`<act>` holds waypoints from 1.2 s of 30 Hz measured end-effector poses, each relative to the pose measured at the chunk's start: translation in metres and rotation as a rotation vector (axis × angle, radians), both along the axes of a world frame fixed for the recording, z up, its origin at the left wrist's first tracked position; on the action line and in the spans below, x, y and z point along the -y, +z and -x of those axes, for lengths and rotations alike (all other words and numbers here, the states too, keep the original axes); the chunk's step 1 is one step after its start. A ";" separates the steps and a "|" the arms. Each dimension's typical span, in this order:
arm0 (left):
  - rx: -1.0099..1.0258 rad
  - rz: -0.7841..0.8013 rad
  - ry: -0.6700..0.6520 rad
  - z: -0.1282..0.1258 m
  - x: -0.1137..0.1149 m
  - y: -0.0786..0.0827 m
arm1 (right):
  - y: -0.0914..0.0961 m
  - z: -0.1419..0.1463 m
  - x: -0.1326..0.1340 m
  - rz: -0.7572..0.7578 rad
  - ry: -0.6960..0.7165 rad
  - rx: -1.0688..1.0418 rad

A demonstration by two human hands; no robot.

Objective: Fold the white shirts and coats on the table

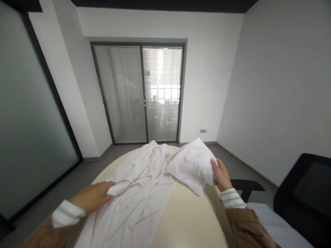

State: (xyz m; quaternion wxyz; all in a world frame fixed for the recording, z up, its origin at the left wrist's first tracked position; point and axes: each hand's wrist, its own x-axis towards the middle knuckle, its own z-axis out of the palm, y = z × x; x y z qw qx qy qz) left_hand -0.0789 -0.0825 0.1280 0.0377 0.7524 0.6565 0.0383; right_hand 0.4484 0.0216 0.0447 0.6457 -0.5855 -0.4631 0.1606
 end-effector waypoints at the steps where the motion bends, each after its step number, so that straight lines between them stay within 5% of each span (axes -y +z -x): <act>1: -0.020 0.006 -0.018 -0.006 -0.001 -0.010 | 0.002 0.000 0.000 0.034 -0.029 0.029; 5: -0.026 -0.374 -0.125 -0.049 -0.008 -0.042 | -0.002 0.019 0.011 0.019 -0.206 0.558; 6: -0.017 -0.430 -0.191 -0.061 -0.010 -0.051 | -0.007 0.030 0.018 0.009 -0.163 0.693; 9: -0.046 -0.479 -0.334 -0.091 -0.015 -0.089 | -0.030 0.070 0.040 0.102 0.295 0.968; 13: -0.055 -0.552 -0.370 -0.103 -0.015 -0.137 | -0.047 0.100 0.057 0.297 0.395 1.004; 16: -0.009 -0.557 -0.370 -0.101 -0.015 -0.149 | -0.036 0.099 0.056 0.381 0.372 0.805; 22: 0.202 -0.482 -0.339 -0.110 -0.016 -0.130 | 0.037 0.098 0.066 0.149 0.574 0.289; 29: 0.766 -0.348 -0.459 -0.142 0.005 -0.060 | 0.126 0.128 0.103 0.166 0.916 -0.326; 33: 0.912 -0.238 -0.465 -0.151 0.026 -0.032 | 0.149 0.137 0.113 0.162 0.964 -0.346; 36: 0.952 -0.069 -0.443 -0.150 0.035 -0.023 | 0.146 0.129 0.103 0.147 0.879 -0.368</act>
